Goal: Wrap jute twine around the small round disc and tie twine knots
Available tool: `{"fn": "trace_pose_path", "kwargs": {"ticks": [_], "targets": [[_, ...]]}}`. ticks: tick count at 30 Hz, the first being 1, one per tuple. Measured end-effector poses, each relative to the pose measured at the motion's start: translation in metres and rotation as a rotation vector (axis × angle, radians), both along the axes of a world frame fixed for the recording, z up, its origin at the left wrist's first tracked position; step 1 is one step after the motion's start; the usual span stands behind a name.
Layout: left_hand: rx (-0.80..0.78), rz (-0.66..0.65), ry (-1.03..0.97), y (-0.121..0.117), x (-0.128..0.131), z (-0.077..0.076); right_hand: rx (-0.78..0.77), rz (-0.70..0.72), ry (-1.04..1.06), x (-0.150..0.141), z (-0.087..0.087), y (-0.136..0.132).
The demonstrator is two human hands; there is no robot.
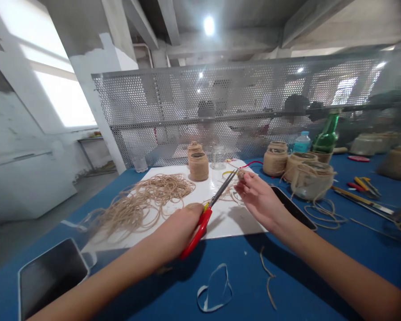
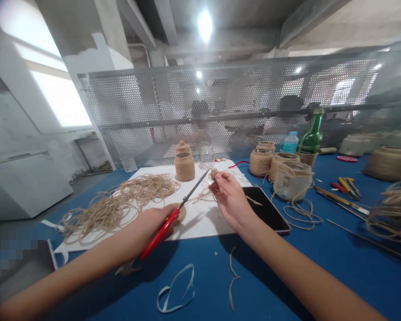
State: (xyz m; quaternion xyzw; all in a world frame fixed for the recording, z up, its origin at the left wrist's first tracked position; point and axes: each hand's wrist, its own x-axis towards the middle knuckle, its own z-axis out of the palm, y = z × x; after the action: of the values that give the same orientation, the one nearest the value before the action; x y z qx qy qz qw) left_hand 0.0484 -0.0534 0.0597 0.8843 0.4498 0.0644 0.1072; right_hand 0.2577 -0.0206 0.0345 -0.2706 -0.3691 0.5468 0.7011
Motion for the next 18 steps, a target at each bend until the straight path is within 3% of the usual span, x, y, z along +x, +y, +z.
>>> {"fn": "trace_pose_path", "kwargs": {"ticks": [9,18], "targets": [[0.112,0.008,0.097,0.008,0.017,-0.005,0.04,0.066,0.018,0.0,-0.004,0.001],[0.186,0.029,0.114,0.015,0.017,-0.009,0.069,0.06,-0.029,0.001,-0.006,0.0]]}}
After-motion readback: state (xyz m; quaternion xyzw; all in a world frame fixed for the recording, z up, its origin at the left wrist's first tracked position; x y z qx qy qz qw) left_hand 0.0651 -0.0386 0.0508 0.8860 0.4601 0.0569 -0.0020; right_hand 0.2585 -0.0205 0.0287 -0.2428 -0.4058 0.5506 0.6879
